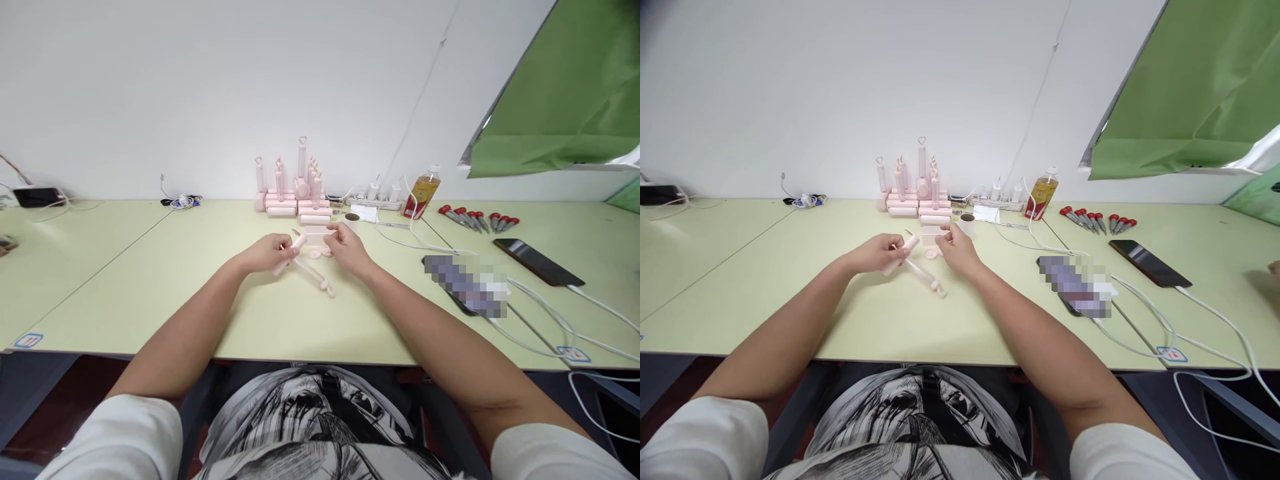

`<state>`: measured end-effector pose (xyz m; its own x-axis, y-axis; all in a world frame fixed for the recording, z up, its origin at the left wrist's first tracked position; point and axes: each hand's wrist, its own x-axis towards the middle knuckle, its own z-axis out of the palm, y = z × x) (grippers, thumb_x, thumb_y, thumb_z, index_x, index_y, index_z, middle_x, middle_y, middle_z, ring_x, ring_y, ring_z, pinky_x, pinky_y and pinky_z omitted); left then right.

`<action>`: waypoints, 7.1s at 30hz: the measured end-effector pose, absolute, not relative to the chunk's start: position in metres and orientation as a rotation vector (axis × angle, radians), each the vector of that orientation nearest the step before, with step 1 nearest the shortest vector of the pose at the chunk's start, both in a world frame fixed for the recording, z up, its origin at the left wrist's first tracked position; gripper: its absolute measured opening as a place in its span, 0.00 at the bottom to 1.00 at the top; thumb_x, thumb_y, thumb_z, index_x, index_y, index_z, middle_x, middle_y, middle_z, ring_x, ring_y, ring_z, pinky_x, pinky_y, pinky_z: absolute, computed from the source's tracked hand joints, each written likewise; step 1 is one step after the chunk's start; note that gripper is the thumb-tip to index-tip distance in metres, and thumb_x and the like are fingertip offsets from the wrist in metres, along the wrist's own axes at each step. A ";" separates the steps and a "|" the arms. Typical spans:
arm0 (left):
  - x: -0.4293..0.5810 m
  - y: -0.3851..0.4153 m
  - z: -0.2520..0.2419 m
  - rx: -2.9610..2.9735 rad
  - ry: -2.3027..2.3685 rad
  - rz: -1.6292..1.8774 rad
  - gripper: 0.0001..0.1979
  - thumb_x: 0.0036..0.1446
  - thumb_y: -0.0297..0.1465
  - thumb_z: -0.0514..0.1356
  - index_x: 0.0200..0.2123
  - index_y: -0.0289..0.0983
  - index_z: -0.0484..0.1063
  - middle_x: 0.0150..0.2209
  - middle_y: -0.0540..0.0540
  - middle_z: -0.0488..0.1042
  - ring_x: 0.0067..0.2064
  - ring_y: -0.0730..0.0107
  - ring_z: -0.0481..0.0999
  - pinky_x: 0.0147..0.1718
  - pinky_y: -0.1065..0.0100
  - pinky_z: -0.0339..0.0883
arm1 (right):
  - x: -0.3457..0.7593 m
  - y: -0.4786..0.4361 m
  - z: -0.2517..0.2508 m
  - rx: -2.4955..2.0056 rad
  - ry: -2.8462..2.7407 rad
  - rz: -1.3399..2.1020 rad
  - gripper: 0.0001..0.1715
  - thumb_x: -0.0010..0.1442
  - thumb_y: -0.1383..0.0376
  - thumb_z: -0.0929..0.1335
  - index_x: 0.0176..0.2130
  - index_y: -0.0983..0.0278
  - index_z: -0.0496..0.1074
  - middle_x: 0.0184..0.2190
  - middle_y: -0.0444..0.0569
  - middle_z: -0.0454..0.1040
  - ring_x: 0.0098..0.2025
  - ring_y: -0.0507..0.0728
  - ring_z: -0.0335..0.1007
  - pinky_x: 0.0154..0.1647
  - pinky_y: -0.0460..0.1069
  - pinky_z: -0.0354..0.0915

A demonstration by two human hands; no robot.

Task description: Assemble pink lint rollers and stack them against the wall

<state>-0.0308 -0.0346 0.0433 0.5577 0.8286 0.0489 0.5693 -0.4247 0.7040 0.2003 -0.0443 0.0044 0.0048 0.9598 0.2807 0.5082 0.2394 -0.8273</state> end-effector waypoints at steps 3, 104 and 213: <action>-0.027 -0.034 0.041 1.987 1.225 0.779 0.17 0.56 0.44 0.59 0.25 0.37 0.64 0.23 0.51 0.69 0.23 0.74 0.64 0.23 0.71 0.55 | 0.193 -0.052 0.006 -1.339 -1.844 0.775 0.24 0.58 0.51 0.66 0.49 0.63 0.68 0.34 0.46 0.73 0.33 0.55 0.69 0.35 0.49 0.63; 0.009 -0.011 0.037 2.615 1.255 0.619 0.23 0.67 0.43 0.43 0.33 0.37 0.72 0.29 0.47 0.76 0.31 0.67 0.71 0.28 0.68 0.58 | 0.185 -0.077 0.027 -1.547 -2.549 0.289 0.24 0.61 0.66 0.65 0.56 0.68 0.69 0.64 0.65 0.57 0.64 0.73 0.55 0.58 0.63 0.57; -0.003 -0.040 0.009 2.166 1.044 0.937 0.16 0.52 0.43 0.65 0.40 0.40 0.79 0.35 0.48 0.70 0.28 0.73 0.66 0.32 0.67 0.63 | 0.261 -0.034 0.039 -1.894 -1.595 0.122 0.08 0.51 0.66 0.70 0.35 0.63 0.69 0.31 0.48 0.73 0.33 0.56 0.65 0.32 0.48 0.56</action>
